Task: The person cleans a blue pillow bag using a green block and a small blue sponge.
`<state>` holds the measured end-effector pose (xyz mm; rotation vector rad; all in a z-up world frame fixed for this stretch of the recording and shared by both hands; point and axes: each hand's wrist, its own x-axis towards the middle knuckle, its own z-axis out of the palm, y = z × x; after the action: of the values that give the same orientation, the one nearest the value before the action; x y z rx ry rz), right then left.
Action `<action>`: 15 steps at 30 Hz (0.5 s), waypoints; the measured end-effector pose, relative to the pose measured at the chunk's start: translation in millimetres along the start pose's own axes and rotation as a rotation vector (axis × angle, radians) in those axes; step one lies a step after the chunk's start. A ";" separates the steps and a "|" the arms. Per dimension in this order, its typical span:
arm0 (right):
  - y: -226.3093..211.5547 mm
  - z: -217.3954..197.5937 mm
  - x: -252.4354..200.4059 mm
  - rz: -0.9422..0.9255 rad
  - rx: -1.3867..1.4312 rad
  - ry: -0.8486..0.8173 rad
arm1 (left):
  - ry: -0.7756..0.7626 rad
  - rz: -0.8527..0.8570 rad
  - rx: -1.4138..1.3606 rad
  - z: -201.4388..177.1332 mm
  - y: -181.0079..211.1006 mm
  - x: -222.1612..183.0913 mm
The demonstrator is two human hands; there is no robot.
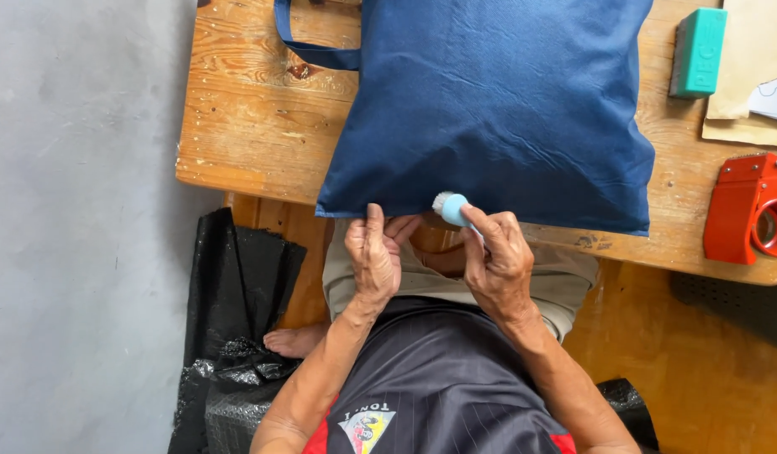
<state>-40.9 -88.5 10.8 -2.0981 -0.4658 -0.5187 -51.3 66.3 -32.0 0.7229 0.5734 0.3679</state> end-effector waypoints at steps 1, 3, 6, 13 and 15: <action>0.1 10.6 -1.0 -0.001 0.003 0.002 | -0.001 0.003 0.001 -2.9 -3.2 2.0; -1.0 30.2 -4.8 0.029 0.071 -0.069 | -0.003 -0.046 -0.034 -8.7 -9.7 4.5; -12.8 58.7 -18.7 0.020 0.250 -0.151 | 0.079 -0.008 0.014 -63.7 -35.1 28.8; 10.3 30.9 -11.7 0.044 0.117 0.040 | -0.033 -0.090 -0.020 9.3 9.7 -6.2; 9.8 38.5 -12.7 0.054 0.227 -0.038 | -0.035 -0.076 -0.084 14.2 9.3 -5.9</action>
<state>-39.4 -63.0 -22.2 -1.9001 -0.4656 -0.3766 -48.5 62.6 -14.7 0.6241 0.5476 0.3064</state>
